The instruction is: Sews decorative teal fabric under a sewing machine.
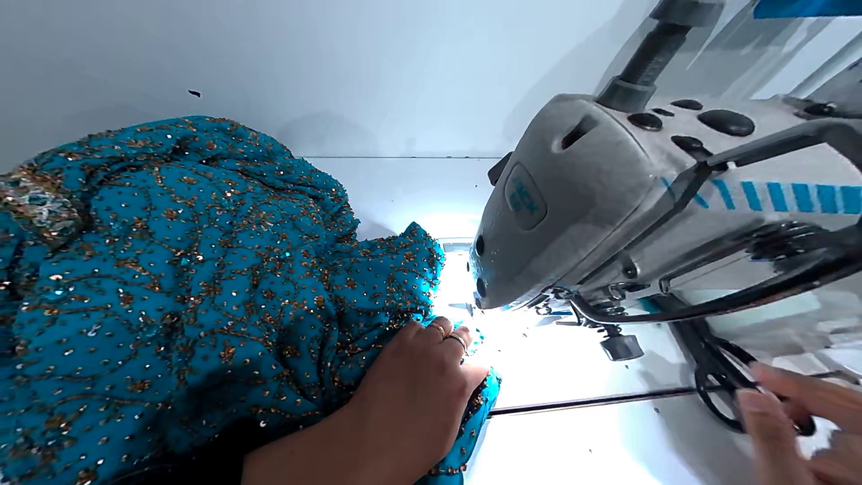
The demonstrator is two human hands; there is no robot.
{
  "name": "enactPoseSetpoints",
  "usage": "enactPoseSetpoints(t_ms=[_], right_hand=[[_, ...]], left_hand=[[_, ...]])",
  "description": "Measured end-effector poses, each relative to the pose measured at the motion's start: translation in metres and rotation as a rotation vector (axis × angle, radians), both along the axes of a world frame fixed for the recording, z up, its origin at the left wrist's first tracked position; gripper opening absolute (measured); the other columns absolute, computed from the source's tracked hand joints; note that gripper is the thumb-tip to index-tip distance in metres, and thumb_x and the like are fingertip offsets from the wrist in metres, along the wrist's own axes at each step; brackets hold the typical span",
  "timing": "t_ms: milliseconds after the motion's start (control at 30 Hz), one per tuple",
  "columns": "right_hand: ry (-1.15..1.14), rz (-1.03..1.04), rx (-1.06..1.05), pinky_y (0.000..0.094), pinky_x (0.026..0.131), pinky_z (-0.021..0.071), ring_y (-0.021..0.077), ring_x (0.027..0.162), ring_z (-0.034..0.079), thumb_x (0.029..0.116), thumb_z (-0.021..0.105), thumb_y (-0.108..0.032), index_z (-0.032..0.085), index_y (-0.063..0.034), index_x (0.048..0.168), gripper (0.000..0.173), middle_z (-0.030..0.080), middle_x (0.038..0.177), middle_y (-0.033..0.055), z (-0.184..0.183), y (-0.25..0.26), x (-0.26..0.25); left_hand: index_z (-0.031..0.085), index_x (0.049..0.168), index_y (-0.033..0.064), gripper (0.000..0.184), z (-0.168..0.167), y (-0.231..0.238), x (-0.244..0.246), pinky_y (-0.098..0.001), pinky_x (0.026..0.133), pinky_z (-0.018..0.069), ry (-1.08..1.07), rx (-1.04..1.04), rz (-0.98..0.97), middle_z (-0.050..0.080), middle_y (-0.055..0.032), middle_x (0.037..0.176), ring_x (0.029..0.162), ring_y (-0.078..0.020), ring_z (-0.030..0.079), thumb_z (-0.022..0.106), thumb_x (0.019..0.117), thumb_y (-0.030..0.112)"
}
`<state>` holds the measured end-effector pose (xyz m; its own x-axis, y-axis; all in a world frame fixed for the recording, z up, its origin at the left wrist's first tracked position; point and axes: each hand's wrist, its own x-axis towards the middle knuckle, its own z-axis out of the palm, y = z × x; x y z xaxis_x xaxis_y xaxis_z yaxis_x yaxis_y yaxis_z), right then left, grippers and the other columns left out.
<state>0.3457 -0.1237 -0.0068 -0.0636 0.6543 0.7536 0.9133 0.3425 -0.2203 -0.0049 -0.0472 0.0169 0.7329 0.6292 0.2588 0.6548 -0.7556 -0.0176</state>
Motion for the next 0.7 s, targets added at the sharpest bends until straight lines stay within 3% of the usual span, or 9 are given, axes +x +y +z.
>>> enactPoseSetpoints(t_ms=[67,100,133,233,300,400,467,567,700], right_hand=[[0.181,0.210,-0.116,0.0122,0.079,0.0501,-0.0038,0.093,0.061,0.1042,0.059,-0.028,0.066,-0.0123,0.113,0.019,0.066,0.102,-0.0020,0.012,0.003,-0.044],[0.264,0.308,-0.181,0.0112,0.080,0.0514,-0.0076,0.094,0.062,0.1033,0.061,-0.030,0.067,-0.0184,0.115,0.017,0.067,0.103,-0.0095,0.019,0.006,-0.066],[0.341,0.392,-0.238,0.0115,0.079,0.0526,-0.0078,0.091,0.062,0.1027,0.063,-0.030,0.068,-0.0201,0.116,0.018,0.067,0.100,-0.0113,0.024,0.009,-0.086],[0.625,0.563,-0.364,0.0139,0.068,0.0564,-0.0050,0.079,0.067,0.1019,0.064,-0.030,0.070,-0.0173,0.123,0.025,0.073,0.088,-0.0115,0.032,0.018,-0.133],[0.956,0.646,-0.460,0.0166,0.060,0.0581,-0.0014,0.071,0.069,0.0999,0.066,-0.025,0.071,-0.0142,0.123,0.026,0.075,0.084,-0.0105,0.034,0.023,-0.155],[1.445,0.773,-0.549,0.0180,0.054,0.0583,0.0040,0.062,0.070,0.0994,0.066,-0.019,0.070,-0.0057,0.125,0.029,0.076,0.080,-0.0006,0.038,0.026,-0.176],[1.611,0.831,-0.565,0.0179,0.054,0.0581,0.0048,0.060,0.070,0.0992,0.066,-0.019,0.071,-0.0033,0.121,0.027,0.075,0.077,0.0024,0.037,0.024,-0.182],[1.506,0.774,-0.520,0.0184,0.055,0.0582,0.0028,0.060,0.069,0.0974,0.068,-0.018,0.076,-0.0109,0.108,0.015,0.073,0.073,-0.0026,0.035,0.015,-0.183],[1.009,0.660,-0.242,0.0144,0.060,0.0591,-0.0018,0.069,0.069,0.0982,0.069,-0.020,0.074,-0.0198,0.110,0.012,0.074,0.085,-0.0120,0.026,0.009,-0.169]], left_hand=[[0.078,0.108,0.0186,0.028,-0.002,0.000,0.000,-0.0437,0.080,0.0580,-0.006,0.000,-0.006,0.074,-0.0114,0.116,0.110,-0.0302,0.071,0.053,0.0963,0.019],[0.078,0.108,0.0182,0.028,-0.002,0.000,0.000,-0.0441,0.081,0.0580,-0.005,-0.005,-0.008,0.074,-0.0112,0.117,0.110,-0.0304,0.071,0.053,0.0966,0.019],[0.078,0.107,0.0183,0.027,-0.002,0.001,0.000,-0.0441,0.082,0.0581,-0.007,-0.006,-0.007,0.074,-0.0107,0.118,0.110,-0.0302,0.070,0.053,0.0968,0.020],[0.078,0.109,0.0211,0.029,-0.004,0.003,-0.001,-0.0412,0.079,0.0583,-0.035,-0.006,0.007,0.075,-0.0081,0.112,0.106,-0.0270,0.071,0.051,0.0989,0.023],[0.078,0.111,0.0212,0.030,-0.002,0.002,0.000,-0.0403,0.080,0.0584,-0.030,-0.020,0.016,0.075,-0.0074,0.109,0.104,-0.0262,0.072,0.051,0.0993,0.024],[0.079,0.105,0.0186,0.028,-0.005,0.002,-0.001,-0.0396,0.079,0.0589,-0.064,0.008,0.010,0.076,-0.0068,0.108,0.104,-0.0255,0.072,0.052,0.0962,0.021],[0.078,0.106,0.0171,0.028,-0.004,0.002,-0.002,-0.0395,0.081,0.0590,-0.076,-0.009,0.006,0.076,-0.0063,0.109,0.104,-0.0243,0.072,0.052,0.0968,0.021],[0.078,0.100,0.0142,0.028,0.008,-0.002,-0.004,-0.0397,0.081,0.0594,-0.175,0.025,-0.010,0.076,-0.0057,0.105,0.101,-0.0224,0.073,0.053,0.0971,0.025],[0.076,0.091,0.0170,0.023,0.040,-0.006,-0.006,-0.0296,0.073,0.0531,-0.429,0.199,-0.050,0.073,0.0024,0.089,0.088,-0.0132,0.069,0.055,0.0986,0.026]])
